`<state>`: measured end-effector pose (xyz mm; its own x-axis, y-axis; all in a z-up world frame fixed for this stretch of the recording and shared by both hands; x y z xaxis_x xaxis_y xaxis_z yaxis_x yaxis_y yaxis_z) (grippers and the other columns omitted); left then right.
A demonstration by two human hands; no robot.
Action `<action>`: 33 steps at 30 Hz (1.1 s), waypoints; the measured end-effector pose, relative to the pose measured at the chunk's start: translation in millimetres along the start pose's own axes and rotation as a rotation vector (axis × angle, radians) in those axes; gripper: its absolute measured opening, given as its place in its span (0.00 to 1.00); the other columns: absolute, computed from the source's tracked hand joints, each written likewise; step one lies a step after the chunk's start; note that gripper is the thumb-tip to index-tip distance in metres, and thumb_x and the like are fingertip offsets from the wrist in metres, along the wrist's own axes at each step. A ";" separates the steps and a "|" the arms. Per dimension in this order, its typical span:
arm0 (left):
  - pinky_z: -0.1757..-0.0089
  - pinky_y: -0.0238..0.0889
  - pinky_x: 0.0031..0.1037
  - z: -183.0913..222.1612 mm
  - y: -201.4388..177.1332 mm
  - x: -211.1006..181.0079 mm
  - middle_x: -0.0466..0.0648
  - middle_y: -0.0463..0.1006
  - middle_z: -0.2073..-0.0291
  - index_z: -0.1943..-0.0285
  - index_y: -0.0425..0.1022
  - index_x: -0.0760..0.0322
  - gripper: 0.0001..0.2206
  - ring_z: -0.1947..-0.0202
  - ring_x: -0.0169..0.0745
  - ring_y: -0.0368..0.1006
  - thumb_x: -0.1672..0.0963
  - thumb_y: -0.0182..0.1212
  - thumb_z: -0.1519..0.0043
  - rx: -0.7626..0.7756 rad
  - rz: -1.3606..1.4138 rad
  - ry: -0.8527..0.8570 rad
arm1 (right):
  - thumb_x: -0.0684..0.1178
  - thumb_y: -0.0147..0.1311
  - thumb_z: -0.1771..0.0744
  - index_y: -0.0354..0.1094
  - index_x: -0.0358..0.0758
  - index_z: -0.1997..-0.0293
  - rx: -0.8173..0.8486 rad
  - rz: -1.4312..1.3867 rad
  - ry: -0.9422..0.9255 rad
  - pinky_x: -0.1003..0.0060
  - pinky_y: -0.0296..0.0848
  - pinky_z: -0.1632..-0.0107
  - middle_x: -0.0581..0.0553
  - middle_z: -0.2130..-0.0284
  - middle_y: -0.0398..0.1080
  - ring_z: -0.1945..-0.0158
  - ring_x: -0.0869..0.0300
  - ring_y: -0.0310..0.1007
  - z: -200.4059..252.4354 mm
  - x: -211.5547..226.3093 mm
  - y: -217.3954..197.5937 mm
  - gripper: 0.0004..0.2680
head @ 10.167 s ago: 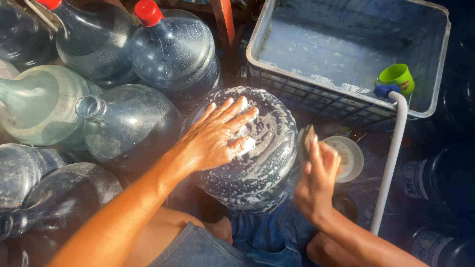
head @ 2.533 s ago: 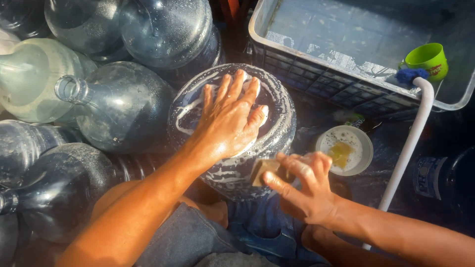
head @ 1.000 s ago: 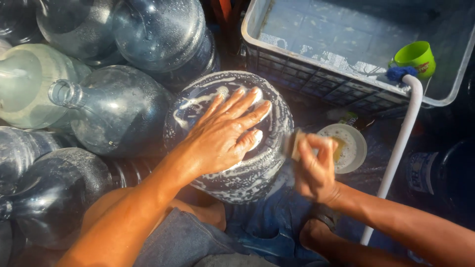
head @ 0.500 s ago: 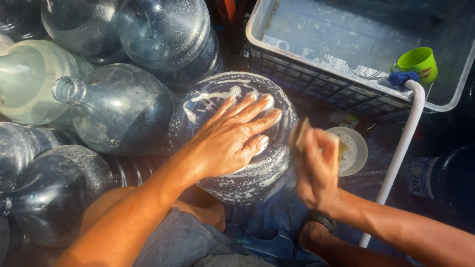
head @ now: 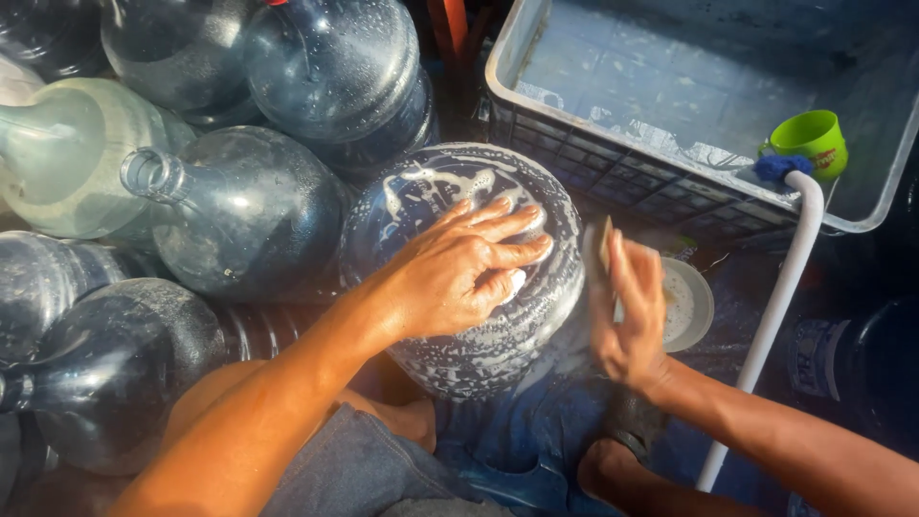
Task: Scrubbing the exterior of large plastic water jugs with a sponge and soapy water
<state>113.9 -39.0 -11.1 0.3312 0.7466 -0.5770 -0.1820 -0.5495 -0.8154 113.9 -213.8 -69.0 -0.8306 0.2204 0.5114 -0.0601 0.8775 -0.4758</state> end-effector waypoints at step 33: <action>0.40 0.63 0.43 25.6 57.1 -102.1 0.45 0.73 0.36 0.52 0.80 0.51 0.11 0.31 0.50 0.66 0.53 0.56 0.40 -0.009 0.027 0.293 | 0.43 0.53 0.38 0.79 0.52 0.49 1.030 -0.180 -0.172 0.50 0.50 0.51 0.47 0.50 0.75 0.53 0.53 0.59 -140.8 77.0 85.3 0.15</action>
<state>46.0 -137.0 0.1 0.5796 0.5924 -0.5596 -0.1870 -0.5717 -0.7989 122.8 -62.0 30.6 -0.8249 -0.0107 0.5652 -0.5638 0.0891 -0.8211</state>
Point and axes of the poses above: each hand's wrist, its own z-axis away from the middle knuckle, its own y-axis out of the palm, x = y × z, the point moved 8 cm from there along -z, towards the middle knuckle
